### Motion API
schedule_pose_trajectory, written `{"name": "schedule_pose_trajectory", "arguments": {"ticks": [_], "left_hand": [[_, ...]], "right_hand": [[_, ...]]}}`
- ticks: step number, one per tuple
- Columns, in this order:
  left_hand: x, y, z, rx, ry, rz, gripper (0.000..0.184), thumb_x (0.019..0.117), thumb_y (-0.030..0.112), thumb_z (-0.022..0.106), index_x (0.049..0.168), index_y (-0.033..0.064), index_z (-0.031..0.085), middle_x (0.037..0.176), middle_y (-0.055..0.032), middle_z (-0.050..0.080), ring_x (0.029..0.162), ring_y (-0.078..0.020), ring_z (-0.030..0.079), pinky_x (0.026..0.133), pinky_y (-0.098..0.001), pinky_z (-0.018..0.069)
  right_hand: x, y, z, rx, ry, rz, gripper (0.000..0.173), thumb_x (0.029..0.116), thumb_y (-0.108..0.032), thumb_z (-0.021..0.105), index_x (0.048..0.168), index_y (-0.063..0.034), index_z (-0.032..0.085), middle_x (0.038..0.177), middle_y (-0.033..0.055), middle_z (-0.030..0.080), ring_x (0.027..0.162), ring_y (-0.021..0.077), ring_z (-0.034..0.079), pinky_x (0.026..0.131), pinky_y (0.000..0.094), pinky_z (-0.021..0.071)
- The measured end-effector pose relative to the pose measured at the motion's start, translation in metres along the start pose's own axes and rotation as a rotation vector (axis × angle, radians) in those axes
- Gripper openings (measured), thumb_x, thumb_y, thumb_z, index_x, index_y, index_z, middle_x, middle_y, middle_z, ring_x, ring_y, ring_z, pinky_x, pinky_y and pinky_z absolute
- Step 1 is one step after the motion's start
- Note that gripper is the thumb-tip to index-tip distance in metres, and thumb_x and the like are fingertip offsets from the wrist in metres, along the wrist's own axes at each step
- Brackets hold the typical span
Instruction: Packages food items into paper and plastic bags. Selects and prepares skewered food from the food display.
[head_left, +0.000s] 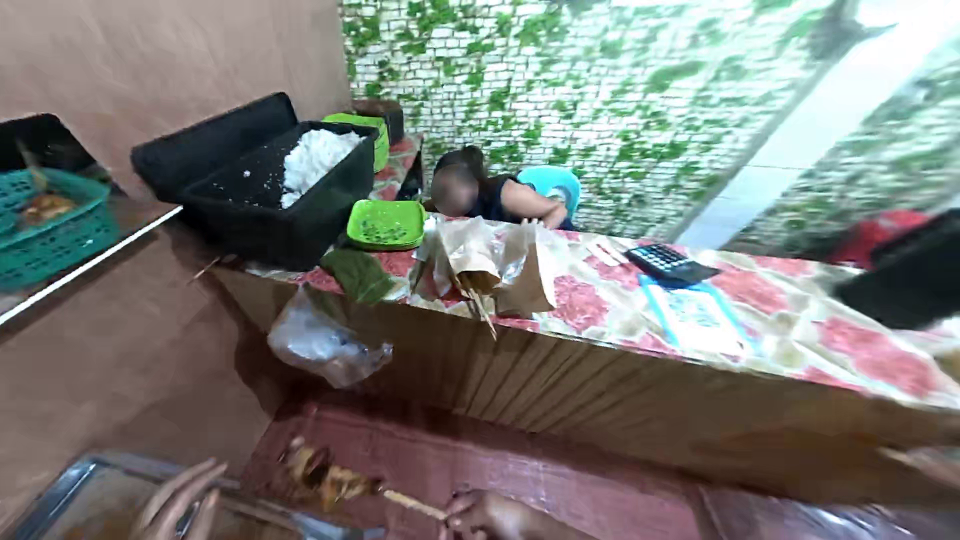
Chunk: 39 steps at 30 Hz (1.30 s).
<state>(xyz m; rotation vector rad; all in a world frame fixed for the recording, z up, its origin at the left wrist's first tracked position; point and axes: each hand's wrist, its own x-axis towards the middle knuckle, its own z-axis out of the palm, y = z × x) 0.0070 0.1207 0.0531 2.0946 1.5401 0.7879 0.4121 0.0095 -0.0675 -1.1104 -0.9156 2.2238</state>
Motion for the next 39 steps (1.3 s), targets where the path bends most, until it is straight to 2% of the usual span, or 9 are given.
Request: {"name": "schedule_pose_trajectory", "arguments": {"ticks": [4, 7, 11, 16, 20, 28, 33, 37, 39], "left_hand": [[0.114, 0.057, 0.064, 0.097, -0.194, 0.144, 0.029, 0.098, 0.015, 0.063, 0.123, 0.0043, 0.072, 0.14, -0.0213, 0.059, 0.132, -0.0427, 0.053, 0.11, -0.0614, 0.042], [0.179, 0.123, 0.121, 0.145, -0.423, 0.182, 0.031, 0.101, 0.021, 0.062, 0.129, 0.0102, 0.07, 0.151, -0.0178, 0.05, 0.141, -0.0391, 0.045, 0.117, -0.0554, 0.037], [0.242, 0.198, 0.208, 0.171, -0.607, 0.221, 0.035, 0.1021, 0.028, 0.061, 0.135, 0.0188, 0.068, 0.165, -0.0163, 0.03, 0.15, -0.0395, 0.03, 0.121, -0.0547, 0.0294], [0.29, 0.246, 0.287, 0.192, -0.567, 0.143, 0.044, 0.1023, 0.033, 0.059, 0.145, 0.0197, 0.059, 0.17, -0.0142, 0.016, 0.154, -0.0389, 0.023, 0.122, -0.0547, 0.0262], [0.308, 0.257, 0.302, 0.259, -0.539, 0.131, 0.054, 0.1039, 0.03, 0.055, 0.152, 0.0062, 0.047, 0.167, -0.0112, 0.029, 0.153, -0.0345, 0.026, 0.123, -0.0533, 0.0258], [0.312, 0.266, 0.303, 0.376, -0.548, 0.208, 0.051, 0.1061, 0.024, 0.048, 0.155, 0.0079, 0.044, 0.165, -0.0067, 0.034, 0.156, -0.0292, 0.022, 0.125, -0.0561, 0.0162], [0.306, 0.271, 0.307, 0.383, -0.576, 0.251, 0.051, 0.1072, 0.025, 0.045, 0.154, 0.0054, 0.044, 0.165, -0.0077, 0.035, 0.157, -0.0263, 0.02, 0.126, -0.0556, 0.0104], [0.305, 0.267, 0.31, 0.389, -0.563, 0.249, 0.053, 0.1053, 0.027, 0.05, 0.153, 0.0044, 0.045, 0.166, -0.008, 0.034, 0.157, -0.0271, 0.021, 0.126, -0.0557, 0.0121], [0.306, 0.259, 0.31, 0.349, -0.574, 0.248, 0.054, 0.1034, 0.028, 0.054, 0.153, 0.0072, 0.047, 0.166, -0.0083, 0.032, 0.157, -0.0283, 0.02, 0.126, -0.0545, 0.0129]], "right_hand": [[-0.084, -0.008, -0.041, 0.165, 0.293, -0.182, 0.021, 0.0984, -0.019, 0.046, 0.1, -0.0199, 0.067, 0.056, -0.0143, 0.047, 0.047, -0.0002, 0.043, 0.049, 0.0212, 0.0419], [-0.116, -0.007, -0.071, 0.28, 0.438, -0.327, 0.021, 0.0988, -0.021, 0.047, 0.102, -0.0186, 0.067, 0.054, -0.0135, 0.047, 0.045, -0.0001, 0.044, 0.047, 0.0208, 0.0426], [-0.125, -0.013, -0.102, 0.391, 0.573, -0.464, 0.023, 0.101, -0.022, 0.046, 0.106, -0.0162, 0.068, 0.052, -0.0123, 0.046, 0.042, 0.0001, 0.043, 0.045, 0.0198, 0.0418], [-0.107, -0.032, -0.145, 0.45, 0.607, -0.517, 0.026, 0.1038, -0.021, 0.043, 0.108, -0.0147, 0.068, 0.05, -0.0122, 0.043, 0.041, 0.0003, 0.041, 0.044, 0.02, 0.0414], [-0.087, -0.057, -0.171, 0.465, 0.59, -0.5, 0.028, 0.104, -0.02, 0.04, 0.109, -0.0112, 0.066, 0.051, -0.0112, 0.042, 0.04, 0.0006, 0.04, 0.042, 0.0191, 0.0408], [-0.038, -0.124, -0.2, 0.416, 0.63, -0.496, 0.031, 0.1079, -0.017, 0.035, 0.115, -0.0054, 0.062, 0.051, -0.0099, 0.039, 0.04, 0.0027, 0.04, 0.042, 0.021, 0.0409], [0.017, -0.195, -0.211, 0.194, 0.751, -0.484, 0.034, 0.1106, -0.018, 0.037, 0.121, -0.0002, 0.063, 0.06, -0.0062, 0.043, 0.046, 0.0047, 0.038, 0.043, 0.0222, 0.0356], [0.052, -0.229, -0.23, -0.16, 0.85, -0.333, 0.032, 0.1105, -0.024, 0.045, 0.116, -0.0011, 0.066, 0.075, 0.0035, 0.054, 0.06, 0.0125, 0.047, 0.058, 0.0315, 0.0433], [0.045, -0.236, -0.229, -0.479, 0.84, -0.155, 0.037, 0.1106, -0.031, 0.046, 0.126, -0.0026, 0.063, 0.095, 0.0153, 0.065, 0.079, 0.0251, 0.062, 0.076, 0.0434, 0.0521]]}}
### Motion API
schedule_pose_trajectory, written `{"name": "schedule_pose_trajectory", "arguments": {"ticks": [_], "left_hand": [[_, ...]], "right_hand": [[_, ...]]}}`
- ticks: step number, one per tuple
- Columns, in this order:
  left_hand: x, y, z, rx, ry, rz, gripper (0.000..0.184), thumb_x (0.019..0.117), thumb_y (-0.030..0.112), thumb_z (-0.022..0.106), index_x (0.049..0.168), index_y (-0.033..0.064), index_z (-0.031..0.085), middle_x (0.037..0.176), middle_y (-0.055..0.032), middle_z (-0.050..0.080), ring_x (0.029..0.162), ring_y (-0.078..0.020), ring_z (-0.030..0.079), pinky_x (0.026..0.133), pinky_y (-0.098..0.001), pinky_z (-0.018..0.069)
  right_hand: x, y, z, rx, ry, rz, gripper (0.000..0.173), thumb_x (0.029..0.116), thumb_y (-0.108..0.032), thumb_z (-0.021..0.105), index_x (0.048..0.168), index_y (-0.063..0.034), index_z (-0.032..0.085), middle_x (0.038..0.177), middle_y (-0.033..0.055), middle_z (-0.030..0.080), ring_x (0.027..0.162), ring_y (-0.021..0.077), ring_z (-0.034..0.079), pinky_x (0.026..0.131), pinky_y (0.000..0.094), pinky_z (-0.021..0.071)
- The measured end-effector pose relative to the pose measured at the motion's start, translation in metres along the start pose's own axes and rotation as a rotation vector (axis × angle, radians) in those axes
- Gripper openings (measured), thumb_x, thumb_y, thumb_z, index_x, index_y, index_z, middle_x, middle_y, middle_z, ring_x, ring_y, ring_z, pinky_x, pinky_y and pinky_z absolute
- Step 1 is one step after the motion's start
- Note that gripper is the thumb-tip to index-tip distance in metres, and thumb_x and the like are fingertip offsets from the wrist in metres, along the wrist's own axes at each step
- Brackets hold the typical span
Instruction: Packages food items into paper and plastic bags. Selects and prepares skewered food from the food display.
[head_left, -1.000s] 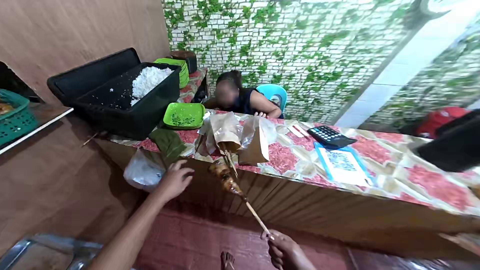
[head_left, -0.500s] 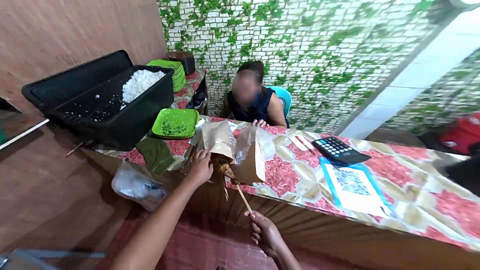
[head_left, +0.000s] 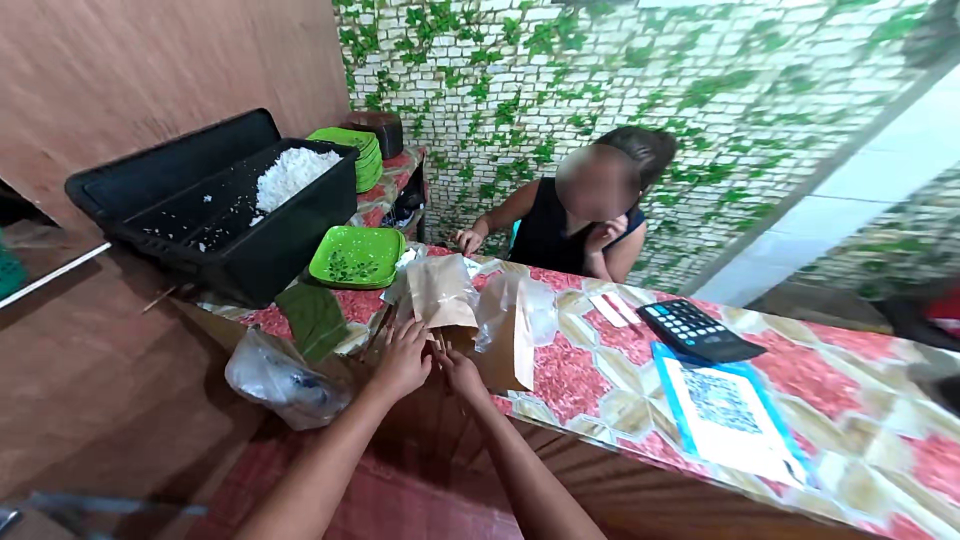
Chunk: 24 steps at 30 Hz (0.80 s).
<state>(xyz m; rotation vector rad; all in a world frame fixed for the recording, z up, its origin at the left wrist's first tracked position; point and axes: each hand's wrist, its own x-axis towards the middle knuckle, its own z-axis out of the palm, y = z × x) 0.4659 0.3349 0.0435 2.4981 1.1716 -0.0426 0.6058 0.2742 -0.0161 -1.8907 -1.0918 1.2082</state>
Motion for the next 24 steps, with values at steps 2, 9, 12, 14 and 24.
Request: {"name": "schedule_pose_trajectory", "arguments": {"ticks": [2, 9, 12, 14, 24], "left_hand": [[-0.004, -0.012, 0.005, -0.159, 0.103, 0.027, 0.044, 0.0995, 0.023, 0.061, 0.141, 0.01, 0.061, 0.164, -0.0107, 0.036, 0.153, -0.0285, 0.029, 0.125, -0.0482, 0.0238], [0.007, -0.061, 0.014, -0.519, 0.308, -0.363, 0.064, 0.0954, 0.036, 0.071, 0.144, -0.001, 0.052, 0.151, -0.0264, 0.045, 0.14, -0.0401, 0.045, 0.115, -0.051, 0.04], [0.03, -0.069, 0.022, -0.5, 0.124, -0.338, 0.058, 0.0974, 0.037, 0.068, 0.139, -0.0019, 0.056, 0.15, -0.026, 0.046, 0.14, -0.0397, 0.046, 0.116, -0.0525, 0.0391], [0.037, -0.069, 0.023, -0.47, 0.039, -0.249, 0.04, 0.1, 0.025, 0.061, 0.13, -0.0009, 0.065, 0.144, -0.0233, 0.053, 0.137, -0.0368, 0.049, 0.116, -0.051, 0.0381], [0.09, -0.081, -0.102, -1.193, 0.166, -0.029, 0.029, 0.1089, 0.012, 0.044, 0.128, -0.007, 0.054, 0.091, -0.0085, 0.061, 0.078, -0.0123, 0.061, 0.077, -0.0311, 0.0535]], "right_hand": [[-0.024, -0.018, -0.018, -0.362, -0.108, 0.073, 0.051, 0.1083, -0.044, 0.047, 0.144, -0.0078, 0.054, 0.124, 0.0221, 0.067, 0.113, 0.0366, 0.066, 0.099, 0.0566, 0.0504], [-0.022, -0.082, -0.082, -0.488, 0.278, -0.019, 0.059, 0.1053, -0.033, 0.055, 0.157, -0.0102, 0.038, 0.137, 0.0224, 0.061, 0.12, 0.0415, 0.063, 0.1, 0.0595, 0.0499], [0.03, -0.081, -0.078, -0.489, 0.263, 0.049, 0.084, 0.0998, -0.025, 0.063, 0.164, -0.011, 0.011, 0.146, 0.0292, 0.05, 0.123, 0.0445, 0.06, 0.101, 0.0593, 0.0493], [0.046, -0.074, -0.068, -0.509, 0.234, 0.118, 0.088, 0.0975, -0.022, 0.065, 0.164, -0.0093, 0.009, 0.136, 0.0295, 0.057, 0.119, 0.0439, 0.063, 0.1, 0.0591, 0.0501], [0.072, -0.132, -0.108, 0.359, 0.527, -0.086, 0.042, 0.1007, 0.002, 0.046, 0.142, 0.0005, 0.047, 0.097, 0.0159, 0.061, 0.074, 0.0183, 0.061, 0.07, 0.0347, 0.0549]]}}
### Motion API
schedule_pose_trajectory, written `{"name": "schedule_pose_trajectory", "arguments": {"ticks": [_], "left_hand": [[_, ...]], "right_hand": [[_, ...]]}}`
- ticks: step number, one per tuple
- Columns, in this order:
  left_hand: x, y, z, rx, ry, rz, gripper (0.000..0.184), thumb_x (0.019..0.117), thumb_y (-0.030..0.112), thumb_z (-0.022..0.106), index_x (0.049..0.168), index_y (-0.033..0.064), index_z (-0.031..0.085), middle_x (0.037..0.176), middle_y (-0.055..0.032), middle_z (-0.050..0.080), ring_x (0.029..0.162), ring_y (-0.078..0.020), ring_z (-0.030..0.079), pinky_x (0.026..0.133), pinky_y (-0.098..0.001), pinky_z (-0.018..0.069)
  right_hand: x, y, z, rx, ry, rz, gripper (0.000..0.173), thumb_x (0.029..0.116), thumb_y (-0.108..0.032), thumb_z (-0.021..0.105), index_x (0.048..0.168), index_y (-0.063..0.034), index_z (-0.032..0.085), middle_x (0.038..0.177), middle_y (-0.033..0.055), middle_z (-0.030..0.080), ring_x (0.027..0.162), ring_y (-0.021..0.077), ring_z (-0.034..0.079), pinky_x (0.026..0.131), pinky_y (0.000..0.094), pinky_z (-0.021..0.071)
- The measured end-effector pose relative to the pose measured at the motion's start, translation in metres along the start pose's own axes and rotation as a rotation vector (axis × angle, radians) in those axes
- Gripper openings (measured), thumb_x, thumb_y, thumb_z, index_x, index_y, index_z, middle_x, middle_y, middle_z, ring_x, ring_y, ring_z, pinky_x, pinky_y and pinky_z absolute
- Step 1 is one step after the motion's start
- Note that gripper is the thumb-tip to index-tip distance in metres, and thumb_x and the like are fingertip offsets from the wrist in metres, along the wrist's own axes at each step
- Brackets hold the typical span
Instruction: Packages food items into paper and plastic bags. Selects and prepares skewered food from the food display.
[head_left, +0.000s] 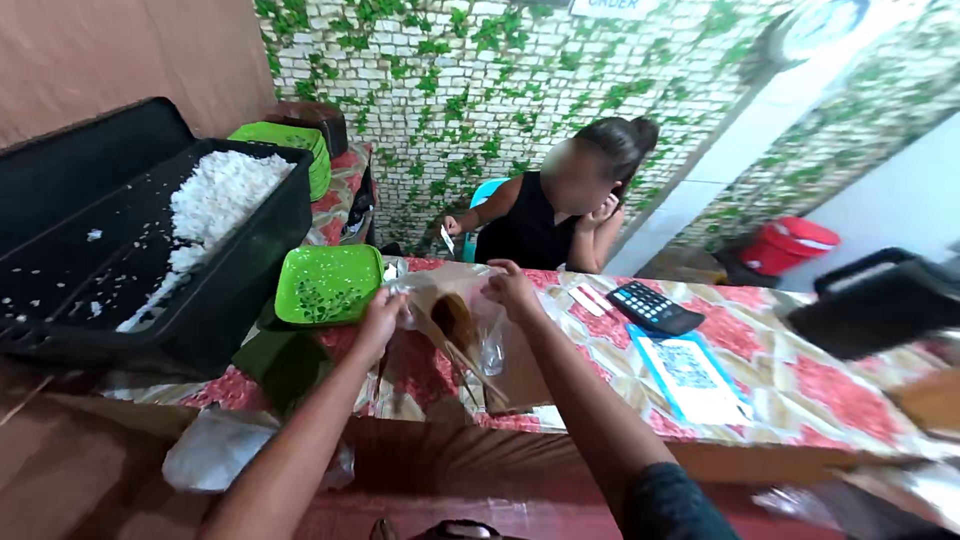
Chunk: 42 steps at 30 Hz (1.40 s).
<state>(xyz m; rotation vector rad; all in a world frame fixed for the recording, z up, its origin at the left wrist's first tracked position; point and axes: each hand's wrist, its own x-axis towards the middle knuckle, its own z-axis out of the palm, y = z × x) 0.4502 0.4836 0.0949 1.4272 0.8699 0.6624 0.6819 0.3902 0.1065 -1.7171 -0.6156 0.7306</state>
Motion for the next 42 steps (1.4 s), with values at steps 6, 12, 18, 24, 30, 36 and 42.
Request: {"name": "schedule_pose_trajectory", "arguments": {"ticks": [6, 12, 18, 24, 30, 36, 42], "left_hand": [[0.067, 0.085, 0.001, -0.314, 0.004, -0.09, 0.036, 0.1122, 0.027, 0.035, 0.127, 0.0007, 0.053, 0.1, -0.0092, 0.061, 0.082, -0.0178, 0.061, 0.077, -0.035, 0.0532], [0.113, 0.124, 0.029, -0.264, -0.074, -0.04, 0.057, 0.1101, 0.045, 0.032, 0.15, 0.0056, 0.04, 0.14, -0.0152, 0.058, 0.119, -0.0278, 0.06, 0.099, -0.0476, 0.0483], [0.136, 0.151, 0.077, -0.14, -0.155, 0.037, 0.06, 0.1051, 0.056, 0.039, 0.155, 0.0229, 0.037, 0.143, -0.0137, 0.059, 0.122, -0.0324, 0.06, 0.099, -0.0542, 0.0458], [0.153, 0.168, 0.11, -0.099, -0.208, 0.095, 0.067, 0.1064, 0.053, 0.041, 0.163, 0.0215, 0.024, 0.149, -0.0185, 0.052, 0.125, -0.0347, 0.058, 0.098, -0.0535, 0.0482], [0.173, 0.164, 0.109, -0.026, -0.136, 0.068, 0.071, 0.1018, 0.066, 0.04, 0.159, 0.0255, 0.032, 0.15, -0.0156, 0.052, 0.126, -0.0366, 0.058, 0.098, -0.0549, 0.048], [0.173, 0.163, 0.125, -0.027, -0.184, -0.005, 0.068, 0.1051, 0.061, 0.037, 0.155, 0.0157, 0.039, 0.144, -0.0188, 0.056, 0.118, -0.0333, 0.061, 0.094, -0.049, 0.0496], [0.175, 0.168, 0.15, -0.001, -0.242, -0.065, 0.073, 0.1067, 0.061, 0.028, 0.143, 0.0012, 0.049, 0.131, -0.0203, 0.062, 0.113, -0.0296, 0.061, 0.097, -0.047, 0.0477]], "right_hand": [[0.046, -0.069, -0.009, 0.337, 0.026, -0.009, 0.036, 0.1063, -0.005, 0.038, 0.14, -0.0043, 0.049, 0.086, 0.0065, 0.054, 0.065, 0.0145, 0.055, 0.066, 0.0336, 0.0539], [0.078, -0.112, -0.015, 0.302, 0.004, -0.016, 0.039, 0.1067, -0.037, 0.05, 0.132, -0.008, 0.055, 0.096, 0.0063, 0.06, 0.074, 0.0144, 0.056, 0.068, 0.0327, 0.0511], [0.088, -0.13, -0.031, 0.139, -0.117, -0.073, 0.048, 0.108, -0.042, 0.047, 0.141, -0.0082, 0.052, 0.115, 0.0137, 0.066, 0.087, 0.0193, 0.062, 0.076, 0.036, 0.0516], [0.108, -0.125, -0.041, 0.022, -0.424, -0.233, 0.05, 0.1058, -0.026, 0.054, 0.153, -0.0152, 0.041, 0.131, 0.0118, 0.06, 0.104, 0.0191, 0.063, 0.085, 0.038, 0.0536], [0.134, -0.113, -0.056, 0.254, -0.291, -0.19, 0.052, 0.11, -0.034, 0.042, 0.157, -0.0122, 0.034, 0.119, 0.0154, 0.067, 0.097, 0.022, 0.066, 0.084, 0.0393, 0.0545], [0.132, -0.117, -0.064, 0.241, -0.424, -0.164, 0.049, 0.1118, -0.035, 0.036, 0.151, -0.0067, 0.037, 0.101, 0.0109, 0.071, 0.083, 0.0155, 0.067, 0.077, 0.0321, 0.0543], [0.14, -0.114, -0.068, 0.326, -0.458, -0.153, 0.05, 0.1113, -0.038, 0.036, 0.151, -0.0073, 0.04, 0.121, 0.015, 0.065, 0.104, 0.0209, 0.065, 0.091, 0.0399, 0.0539]]}}
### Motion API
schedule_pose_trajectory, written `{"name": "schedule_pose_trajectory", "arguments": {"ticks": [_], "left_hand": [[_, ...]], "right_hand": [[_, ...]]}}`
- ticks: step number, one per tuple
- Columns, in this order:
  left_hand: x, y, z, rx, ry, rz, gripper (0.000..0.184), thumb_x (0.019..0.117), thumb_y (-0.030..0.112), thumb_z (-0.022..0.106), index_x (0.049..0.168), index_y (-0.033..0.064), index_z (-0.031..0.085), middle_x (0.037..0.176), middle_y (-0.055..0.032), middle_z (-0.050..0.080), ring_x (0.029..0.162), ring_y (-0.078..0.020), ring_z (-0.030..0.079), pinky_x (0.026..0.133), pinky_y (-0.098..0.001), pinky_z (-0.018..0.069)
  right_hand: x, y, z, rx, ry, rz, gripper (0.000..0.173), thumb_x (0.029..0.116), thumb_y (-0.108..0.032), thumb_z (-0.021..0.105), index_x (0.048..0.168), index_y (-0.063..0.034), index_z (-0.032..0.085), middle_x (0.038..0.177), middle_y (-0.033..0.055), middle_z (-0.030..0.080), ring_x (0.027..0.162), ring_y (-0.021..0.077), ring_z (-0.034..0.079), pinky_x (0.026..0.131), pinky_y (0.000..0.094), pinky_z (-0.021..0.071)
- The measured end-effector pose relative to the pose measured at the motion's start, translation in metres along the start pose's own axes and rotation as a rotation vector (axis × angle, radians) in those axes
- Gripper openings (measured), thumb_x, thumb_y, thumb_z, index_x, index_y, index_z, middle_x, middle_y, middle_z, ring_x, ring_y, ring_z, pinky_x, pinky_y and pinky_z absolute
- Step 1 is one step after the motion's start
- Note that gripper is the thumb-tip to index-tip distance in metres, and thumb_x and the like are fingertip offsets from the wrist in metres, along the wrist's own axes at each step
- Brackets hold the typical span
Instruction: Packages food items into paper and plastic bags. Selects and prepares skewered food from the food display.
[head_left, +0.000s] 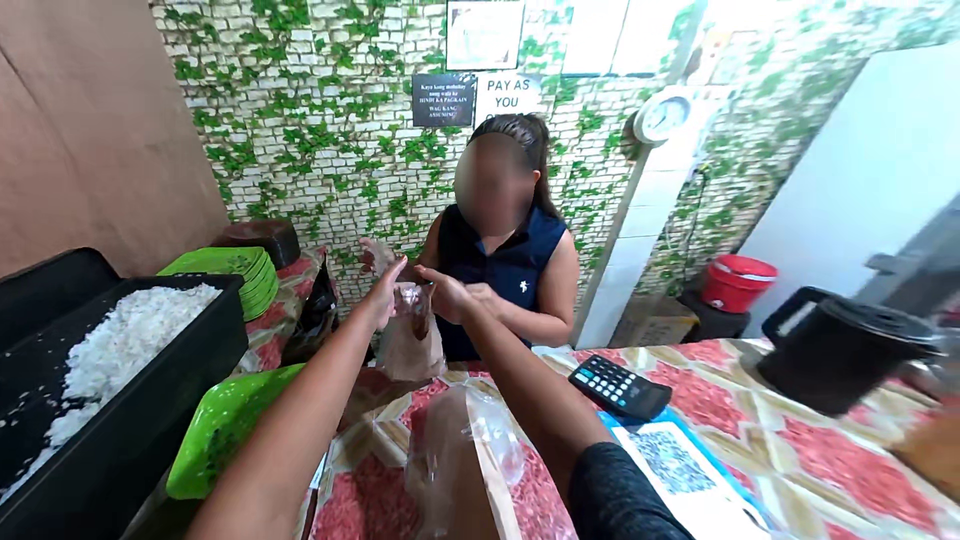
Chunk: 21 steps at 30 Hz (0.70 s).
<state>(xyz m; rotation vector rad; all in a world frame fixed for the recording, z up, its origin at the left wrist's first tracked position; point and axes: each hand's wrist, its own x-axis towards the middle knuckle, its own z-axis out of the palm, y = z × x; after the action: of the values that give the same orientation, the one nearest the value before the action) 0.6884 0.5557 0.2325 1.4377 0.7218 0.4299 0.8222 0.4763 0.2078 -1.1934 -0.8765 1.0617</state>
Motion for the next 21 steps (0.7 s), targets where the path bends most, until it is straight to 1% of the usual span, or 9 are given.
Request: {"name": "schedule_pose_trajectory", "arguments": {"ticks": [2, 4, 6, 9, 11, 13, 16, 19, 21], "left_hand": [[0.004, 0.003, 0.007, 0.055, 0.024, 0.023, 0.073, 0.1068, 0.062, 0.026, 0.149, 0.0049, 0.044, 0.137, -0.021, 0.058, 0.116, -0.0307, 0.061, 0.097, -0.0479, 0.0482], [0.001, 0.006, 0.011, 0.185, 0.051, 0.069, 0.069, 0.109, 0.056, 0.028, 0.154, 0.0056, 0.038, 0.147, -0.0247, 0.05, 0.127, -0.0365, 0.054, 0.102, -0.0537, 0.0443], [-0.004, 0.008, 0.012, 0.345, 0.079, 0.157, 0.061, 0.1112, 0.047, 0.033, 0.152, 0.0016, 0.042, 0.145, -0.0274, 0.051, 0.129, -0.0385, 0.055, 0.106, -0.0541, 0.0449], [-0.015, 0.009, 0.002, 0.493, 0.114, 0.227, 0.055, 0.1111, 0.045, 0.037, 0.146, 0.0039, 0.05, 0.137, -0.0234, 0.06, 0.125, -0.0369, 0.059, 0.106, -0.0562, 0.0448], [-0.031, 0.008, -0.013, 0.48, 0.117, 0.248, 0.055, 0.1112, 0.045, 0.036, 0.147, 0.0051, 0.049, 0.134, -0.0229, 0.062, 0.121, -0.0379, 0.062, 0.103, -0.0566, 0.0475], [-0.055, 0.003, -0.034, 0.468, 0.112, 0.285, 0.055, 0.1112, 0.046, 0.035, 0.148, 0.0071, 0.048, 0.128, -0.0208, 0.065, 0.113, -0.0355, 0.066, 0.096, -0.054, 0.0512], [-0.094, -0.005, -0.068, 0.479, 0.128, 0.303, 0.054, 0.1113, 0.046, 0.032, 0.15, 0.0118, 0.047, 0.125, -0.016, 0.069, 0.106, -0.0305, 0.068, 0.09, -0.0517, 0.0518], [-0.153, -0.025, -0.09, 0.514, 0.149, 0.234, 0.053, 0.1115, 0.045, 0.029, 0.152, 0.0144, 0.045, 0.126, -0.0104, 0.069, 0.107, -0.024, 0.068, 0.091, -0.0459, 0.0529], [-0.19, -0.046, -0.107, 0.552, 0.181, 0.236, 0.052, 0.111, 0.044, 0.029, 0.151, 0.0161, 0.047, 0.124, -0.0084, 0.07, 0.104, -0.023, 0.07, 0.089, -0.0465, 0.0549]], "right_hand": [[-0.001, -0.004, 0.0, 0.074, 0.03, -0.035, 0.047, 0.1119, -0.038, 0.032, 0.14, -0.0044, 0.048, 0.112, 0.0133, 0.067, 0.096, 0.0193, 0.067, 0.085, 0.0382, 0.0558], [-0.004, -0.01, 0.003, 0.12, 0.066, -0.084, 0.044, 0.1118, -0.035, 0.032, 0.132, -0.0026, 0.053, 0.104, 0.0114, 0.066, 0.09, 0.0175, 0.065, 0.082, 0.0364, 0.0551], [-0.002, -0.01, 0.004, 0.132, 0.071, -0.1, 0.046, 0.1117, -0.039, 0.031, 0.134, -0.0059, 0.053, 0.104, 0.0099, 0.066, 0.09, 0.0171, 0.065, 0.081, 0.0366, 0.0554], [0.006, -0.005, 0.003, 0.065, 0.067, -0.057, 0.059, 0.1084, -0.055, 0.027, 0.135, -0.009, 0.052, 0.099, 0.0087, 0.067, 0.084, 0.0168, 0.065, 0.076, 0.0369, 0.0552], [0.007, -0.005, 0.004, 0.028, 0.048, -0.017, 0.067, 0.1064, -0.061, 0.026, 0.149, -0.0115, 0.04, 0.11, 0.0129, 0.068, 0.091, 0.0199, 0.065, 0.081, 0.0394, 0.0544], [0.009, -0.003, 0.004, -0.012, -0.003, 0.007, 0.074, 0.1042, -0.066, 0.026, 0.156, -0.0136, 0.032, 0.122, 0.015, 0.066, 0.1, 0.0221, 0.066, 0.087, 0.0423, 0.0543], [0.004, -0.004, 0.013, -0.13, -0.025, 0.023, 0.085, 0.0981, -0.078, 0.024, 0.15, -0.0123, 0.041, 0.118, 0.0095, 0.066, 0.095, 0.0156, 0.064, 0.081, 0.0353, 0.0551], [-0.026, -0.025, 0.047, -0.237, 0.108, 0.213, 0.072, 0.1061, -0.063, 0.014, 0.143, -0.0104, 0.046, 0.117, 0.0088, 0.067, 0.098, 0.0156, 0.067, 0.084, 0.0348, 0.0568], [-0.028, -0.032, 0.046, -0.242, 0.156, 0.229, 0.073, 0.1077, -0.06, 0.023, 0.156, -0.0055, 0.03, 0.136, 0.0203, 0.058, 0.117, 0.0281, 0.061, 0.097, 0.0455, 0.0521]]}}
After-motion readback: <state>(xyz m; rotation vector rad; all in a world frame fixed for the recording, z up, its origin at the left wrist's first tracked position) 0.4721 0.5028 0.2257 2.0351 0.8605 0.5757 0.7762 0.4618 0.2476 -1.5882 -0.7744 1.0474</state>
